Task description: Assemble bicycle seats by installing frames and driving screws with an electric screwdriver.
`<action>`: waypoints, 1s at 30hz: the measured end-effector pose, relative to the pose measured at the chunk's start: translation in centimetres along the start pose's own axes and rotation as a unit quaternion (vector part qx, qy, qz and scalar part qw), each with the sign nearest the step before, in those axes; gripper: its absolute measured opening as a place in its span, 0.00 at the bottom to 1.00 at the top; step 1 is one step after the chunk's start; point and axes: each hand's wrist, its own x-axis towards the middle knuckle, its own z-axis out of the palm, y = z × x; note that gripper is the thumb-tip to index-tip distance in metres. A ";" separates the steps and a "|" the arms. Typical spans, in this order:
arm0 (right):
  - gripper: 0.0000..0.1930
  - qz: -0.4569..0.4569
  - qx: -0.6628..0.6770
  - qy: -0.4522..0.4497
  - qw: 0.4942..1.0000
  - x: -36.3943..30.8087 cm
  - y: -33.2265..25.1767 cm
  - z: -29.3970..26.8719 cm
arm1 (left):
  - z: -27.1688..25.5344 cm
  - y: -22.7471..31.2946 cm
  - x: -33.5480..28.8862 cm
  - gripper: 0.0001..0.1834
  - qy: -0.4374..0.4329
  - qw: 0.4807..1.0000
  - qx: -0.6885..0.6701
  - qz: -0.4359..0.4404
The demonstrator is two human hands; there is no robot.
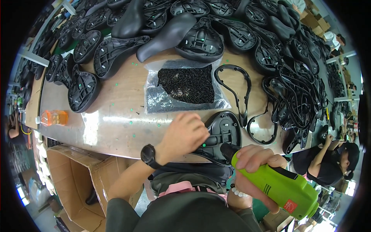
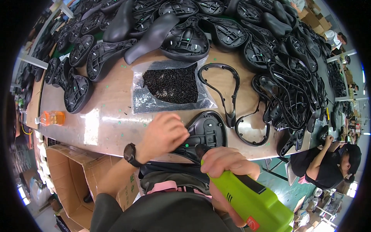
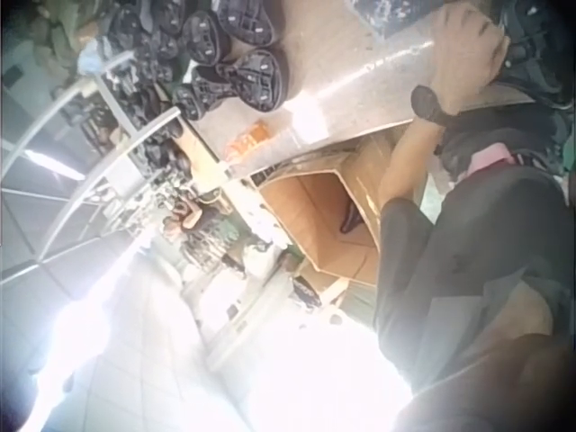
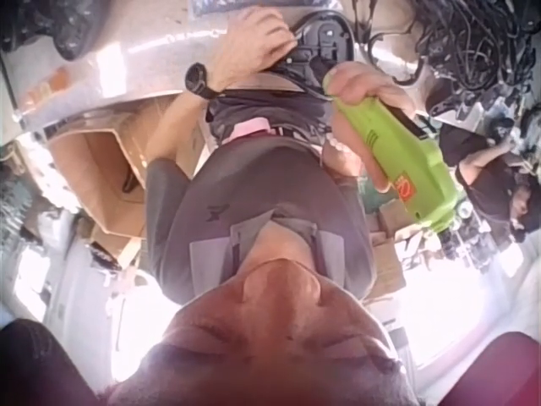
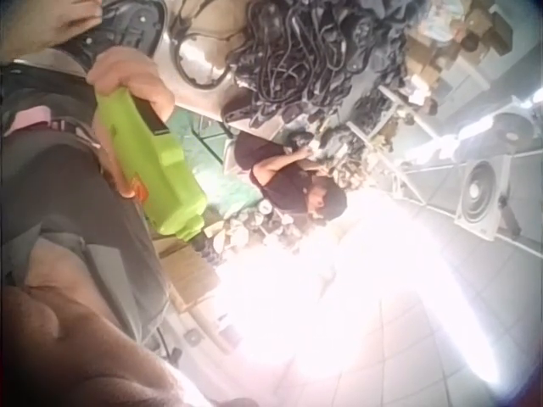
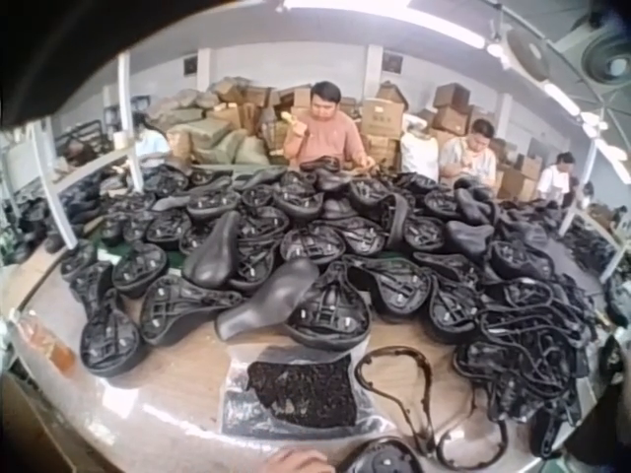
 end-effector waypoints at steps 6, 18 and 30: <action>0.55 0.020 0.014 -0.011 1.000 -0.2 0.3 0.1 | 0.4 1.2 -0.4 0.08 -0.010 0.999 -0.022 0.044; 0.56 0.061 0.046 0.016 0.997 -0.6 0.3 0.2 | -0.4 2.6 -0.2 0.13 -0.107 0.986 0.047 0.122; 0.42 0.090 0.015 0.006 0.996 -0.4 2.1 1.1 | 0.9 0.9 -3.2 0.18 -0.093 0.982 -0.041 -0.159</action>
